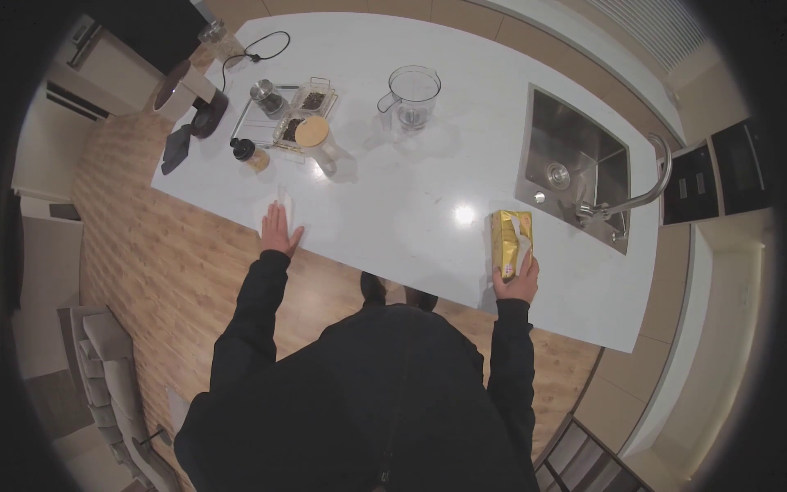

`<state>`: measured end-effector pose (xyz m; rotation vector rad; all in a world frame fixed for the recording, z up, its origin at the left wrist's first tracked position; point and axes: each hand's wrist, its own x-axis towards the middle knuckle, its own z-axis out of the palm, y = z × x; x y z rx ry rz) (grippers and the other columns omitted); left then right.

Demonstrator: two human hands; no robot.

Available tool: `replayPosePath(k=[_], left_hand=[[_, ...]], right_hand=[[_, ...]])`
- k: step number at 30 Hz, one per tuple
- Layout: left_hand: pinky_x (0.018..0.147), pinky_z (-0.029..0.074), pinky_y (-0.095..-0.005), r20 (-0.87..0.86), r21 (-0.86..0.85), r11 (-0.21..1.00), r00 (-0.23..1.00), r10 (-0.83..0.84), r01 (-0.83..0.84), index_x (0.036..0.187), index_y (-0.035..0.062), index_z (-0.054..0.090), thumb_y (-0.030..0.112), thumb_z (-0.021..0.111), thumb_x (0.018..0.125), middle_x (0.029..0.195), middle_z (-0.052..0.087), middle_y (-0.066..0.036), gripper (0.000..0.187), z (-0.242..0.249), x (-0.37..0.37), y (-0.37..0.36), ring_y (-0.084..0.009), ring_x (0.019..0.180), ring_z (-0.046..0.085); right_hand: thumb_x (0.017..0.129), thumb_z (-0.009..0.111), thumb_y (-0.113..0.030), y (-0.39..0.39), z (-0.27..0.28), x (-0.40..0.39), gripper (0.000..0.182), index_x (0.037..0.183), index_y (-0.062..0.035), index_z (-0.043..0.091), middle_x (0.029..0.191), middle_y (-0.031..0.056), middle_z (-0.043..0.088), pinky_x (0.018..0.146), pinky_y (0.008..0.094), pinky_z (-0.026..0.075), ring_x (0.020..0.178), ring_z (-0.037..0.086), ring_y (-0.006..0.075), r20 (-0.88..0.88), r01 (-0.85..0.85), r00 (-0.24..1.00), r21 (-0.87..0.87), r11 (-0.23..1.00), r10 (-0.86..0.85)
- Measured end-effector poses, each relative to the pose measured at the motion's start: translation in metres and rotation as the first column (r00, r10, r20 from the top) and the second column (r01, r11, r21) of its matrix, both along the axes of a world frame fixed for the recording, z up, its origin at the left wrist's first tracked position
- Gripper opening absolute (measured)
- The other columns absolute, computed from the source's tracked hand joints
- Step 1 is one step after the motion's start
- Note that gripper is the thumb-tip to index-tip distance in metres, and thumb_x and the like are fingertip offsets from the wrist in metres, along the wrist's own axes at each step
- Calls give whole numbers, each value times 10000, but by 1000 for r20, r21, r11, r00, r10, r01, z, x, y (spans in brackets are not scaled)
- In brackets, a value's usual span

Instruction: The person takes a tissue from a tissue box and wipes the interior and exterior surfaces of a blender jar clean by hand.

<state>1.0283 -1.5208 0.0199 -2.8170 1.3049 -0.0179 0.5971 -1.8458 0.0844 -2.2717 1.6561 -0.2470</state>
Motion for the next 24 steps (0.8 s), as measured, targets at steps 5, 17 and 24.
replayPosePath(k=[5, 17, 24], left_hand=[[1124, 170, -460, 20, -217, 975, 998, 54, -48, 1388, -43, 271, 412, 382, 950, 1467, 243, -203, 642, -17, 7, 0, -333, 1373, 207], [1153, 67, -369, -166, 48, 893, 885, -434, 447, 1432, -11, 161, 539, 210, 951, 1512, 116, -155, 732, 29, -154, -92, -272, 1410, 82], [1106, 246, -431, -151, -420, 709, 727, -670, 566, 1350, -60, 319, 247, 412, 965, 1418, 294, -223, 501, 34, -170, -116, -354, 1328, 276]], right_hand=[[692, 655, -546, -4, 7, 7, 959, 1436, -168, 182, 1423, 191, 252, 996, 475, 374, 1266, 357, 356, -59, -60, 997, -25, 998, 58], [814, 651, -350, 25, 61, 2, 784, 1432, -113, 230, 1473, 137, 229, 1067, 487, 273, 1351, 253, 297, 355, -148, 882, -414, 898, 309], [861, 570, -311, 41, 101, 38, 638, 1378, -48, 305, 1437, 187, 278, 1049, 480, 307, 1325, 294, 330, 463, -233, 744, -496, 837, 482]])
